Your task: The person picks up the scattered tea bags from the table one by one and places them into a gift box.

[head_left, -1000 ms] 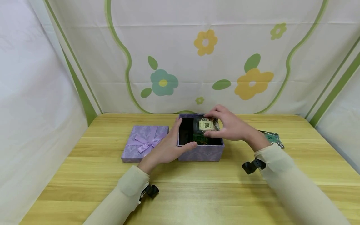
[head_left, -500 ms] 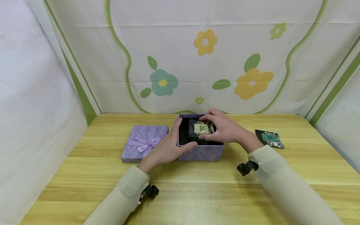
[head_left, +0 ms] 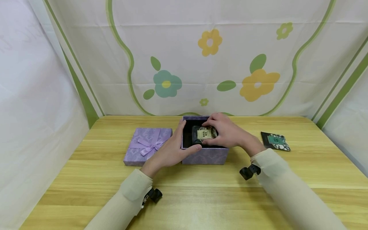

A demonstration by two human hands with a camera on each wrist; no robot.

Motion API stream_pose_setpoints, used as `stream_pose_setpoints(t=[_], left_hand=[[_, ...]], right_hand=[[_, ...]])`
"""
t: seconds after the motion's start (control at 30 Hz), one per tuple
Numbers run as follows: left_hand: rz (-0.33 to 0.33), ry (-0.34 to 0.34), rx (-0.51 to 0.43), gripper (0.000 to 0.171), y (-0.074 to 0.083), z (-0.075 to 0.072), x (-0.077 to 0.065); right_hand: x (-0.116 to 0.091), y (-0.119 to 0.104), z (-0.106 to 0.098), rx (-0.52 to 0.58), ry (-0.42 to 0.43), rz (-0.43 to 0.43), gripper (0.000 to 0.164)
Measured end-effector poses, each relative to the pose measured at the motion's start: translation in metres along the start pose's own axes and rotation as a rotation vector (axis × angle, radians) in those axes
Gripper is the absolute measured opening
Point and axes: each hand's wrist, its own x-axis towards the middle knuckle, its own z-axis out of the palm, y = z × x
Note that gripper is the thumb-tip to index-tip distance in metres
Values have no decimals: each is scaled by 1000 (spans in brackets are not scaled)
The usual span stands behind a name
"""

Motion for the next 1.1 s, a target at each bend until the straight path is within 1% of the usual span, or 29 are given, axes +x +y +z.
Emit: stream_pose_setpoints(t=[0.17,0.47,0.77,1.1], left_hand=[[-2,1,8,115,-1,-1,0],[-1,-1,13,116,0,0,1],[6,0,9,115,0,0,0],[-3,-1,13,115,0,0,0]], right_hand=[[2,-2,1,-25,-5,-2,62],[2,-5,3,-64,-21,20,60],[3,-9,4,-144,-34,14,60],[3,-9,6,-171,-45,16,60]])
